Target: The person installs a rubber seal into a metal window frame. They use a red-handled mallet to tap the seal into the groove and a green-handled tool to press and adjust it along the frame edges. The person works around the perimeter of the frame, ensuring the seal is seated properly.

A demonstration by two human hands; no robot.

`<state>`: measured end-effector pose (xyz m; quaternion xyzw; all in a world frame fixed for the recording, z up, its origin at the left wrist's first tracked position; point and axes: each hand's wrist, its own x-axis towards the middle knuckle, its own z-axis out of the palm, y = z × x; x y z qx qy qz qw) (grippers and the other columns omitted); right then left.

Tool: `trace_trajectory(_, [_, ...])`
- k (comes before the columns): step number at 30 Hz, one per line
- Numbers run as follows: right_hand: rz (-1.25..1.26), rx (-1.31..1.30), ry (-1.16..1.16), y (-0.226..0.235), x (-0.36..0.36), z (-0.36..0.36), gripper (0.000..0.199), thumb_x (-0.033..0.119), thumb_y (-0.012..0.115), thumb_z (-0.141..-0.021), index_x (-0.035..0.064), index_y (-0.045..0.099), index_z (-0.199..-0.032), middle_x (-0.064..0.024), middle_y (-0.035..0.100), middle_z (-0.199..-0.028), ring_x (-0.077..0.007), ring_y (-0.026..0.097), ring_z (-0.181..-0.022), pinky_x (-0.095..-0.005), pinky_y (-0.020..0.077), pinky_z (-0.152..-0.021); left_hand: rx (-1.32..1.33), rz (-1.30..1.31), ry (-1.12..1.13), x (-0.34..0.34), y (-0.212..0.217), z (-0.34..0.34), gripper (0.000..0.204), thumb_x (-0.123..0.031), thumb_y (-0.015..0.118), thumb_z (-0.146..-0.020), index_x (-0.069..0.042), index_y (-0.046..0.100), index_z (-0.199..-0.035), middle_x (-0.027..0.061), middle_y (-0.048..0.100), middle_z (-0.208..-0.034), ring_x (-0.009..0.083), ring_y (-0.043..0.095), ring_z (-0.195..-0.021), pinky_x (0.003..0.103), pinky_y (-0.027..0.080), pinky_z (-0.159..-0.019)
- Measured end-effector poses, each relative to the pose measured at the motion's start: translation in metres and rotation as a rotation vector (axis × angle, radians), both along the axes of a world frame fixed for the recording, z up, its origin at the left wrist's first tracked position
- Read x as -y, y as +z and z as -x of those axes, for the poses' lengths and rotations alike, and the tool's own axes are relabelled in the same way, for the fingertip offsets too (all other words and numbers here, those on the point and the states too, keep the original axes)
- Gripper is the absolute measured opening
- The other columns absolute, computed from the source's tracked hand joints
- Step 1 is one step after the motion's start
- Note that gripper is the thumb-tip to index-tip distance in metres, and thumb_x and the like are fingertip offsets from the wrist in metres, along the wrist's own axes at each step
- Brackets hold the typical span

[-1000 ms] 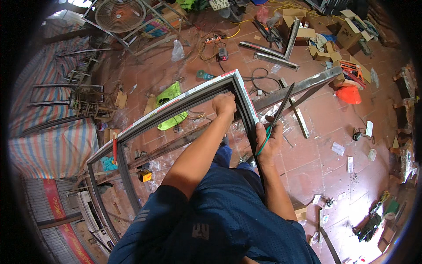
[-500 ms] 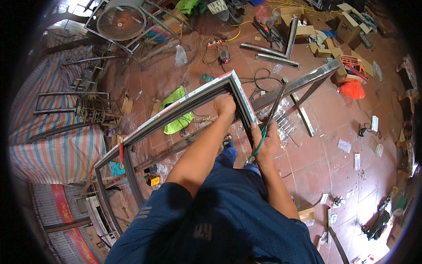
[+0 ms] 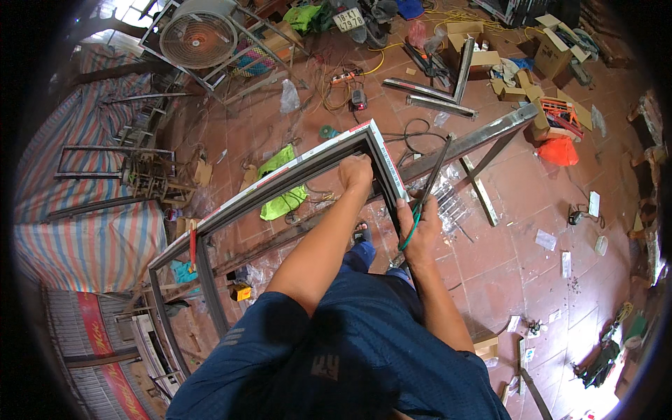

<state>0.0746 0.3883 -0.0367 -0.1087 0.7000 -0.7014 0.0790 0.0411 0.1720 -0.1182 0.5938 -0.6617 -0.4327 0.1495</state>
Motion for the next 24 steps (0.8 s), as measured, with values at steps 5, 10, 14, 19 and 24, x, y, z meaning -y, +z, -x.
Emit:
trace_trajectory(5, [-0.029, -0.007, 0.005, 0.005, -0.001, 0.000, 0.031, 0.021, 0.075, -0.095, -0.0006, 0.064, -0.114, -0.0036, 0.061, -0.080, -0.0108, 0.056, -0.073, -0.0289, 0.0481, -0.067, 0.149, 0.348, -0.251, -0.018, 0.025, -0.012, 0.026, -0.021, 0.069, -0.084, 0.002, 0.078, -0.093, 0.0266, 0.075, -0.100, 0.0449, 0.072, -0.101, 0.049, 0.055, -0.092])
trace_trajectory(10, [-0.047, -0.052, 0.025, 0.004, -0.003, 0.000, 0.031, 0.016, 0.076, -0.095, -0.0007, 0.061, -0.116, -0.0072, 0.063, -0.076, -0.0134, 0.059, -0.067, -0.0307, 0.0496, -0.063, 0.164, 0.376, -0.227, -0.017, 0.028, -0.005, 0.025, -0.018, 0.064, -0.086, 0.003, 0.076, -0.091, 0.0286, 0.074, -0.098, 0.0470, 0.071, -0.099, 0.051, 0.055, -0.090])
trace_trajectory(14, [-0.024, -0.036, 0.034, 0.006, -0.004, 0.000, 0.032, 0.017, 0.076, -0.094, -0.0003, 0.061, -0.117, -0.0075, 0.064, -0.074, -0.0148, 0.061, -0.065, -0.0318, 0.0504, -0.062, 0.173, 0.348, -0.216, -0.013, 0.022, -0.002, 0.025, -0.017, 0.064, -0.087, 0.004, 0.076, -0.091, 0.0296, 0.073, -0.096, 0.0474, 0.071, -0.097, 0.052, 0.055, -0.088])
trace_trajectory(19, [-0.035, -0.056, 0.021, -0.001, -0.003, 0.002, 0.034, 0.017, 0.077, -0.094, -0.0002, 0.061, -0.118, -0.0098, 0.066, -0.074, -0.0185, 0.065, -0.064, -0.0343, 0.0525, -0.062, 0.156, 0.418, -0.218, -0.022, 0.029, -0.001, 0.026, -0.019, 0.064, -0.087, 0.004, 0.075, -0.090, 0.0298, 0.073, -0.096, 0.0471, 0.072, -0.096, 0.052, 0.055, -0.088])
trace_trajectory(24, [-0.044, -0.066, 0.041, 0.001, 0.001, -0.001, 0.034, 0.017, 0.078, -0.093, 0.0005, 0.061, -0.118, -0.0110, 0.067, -0.074, -0.0226, 0.068, -0.064, -0.0367, 0.0536, -0.062, -0.066, 0.236, -0.103, 0.002, -0.015, -0.014, 0.028, -0.020, 0.061, -0.092, 0.004, 0.074, -0.089, 0.0309, 0.072, -0.092, 0.0487, 0.071, -0.094, 0.053, 0.054, -0.086])
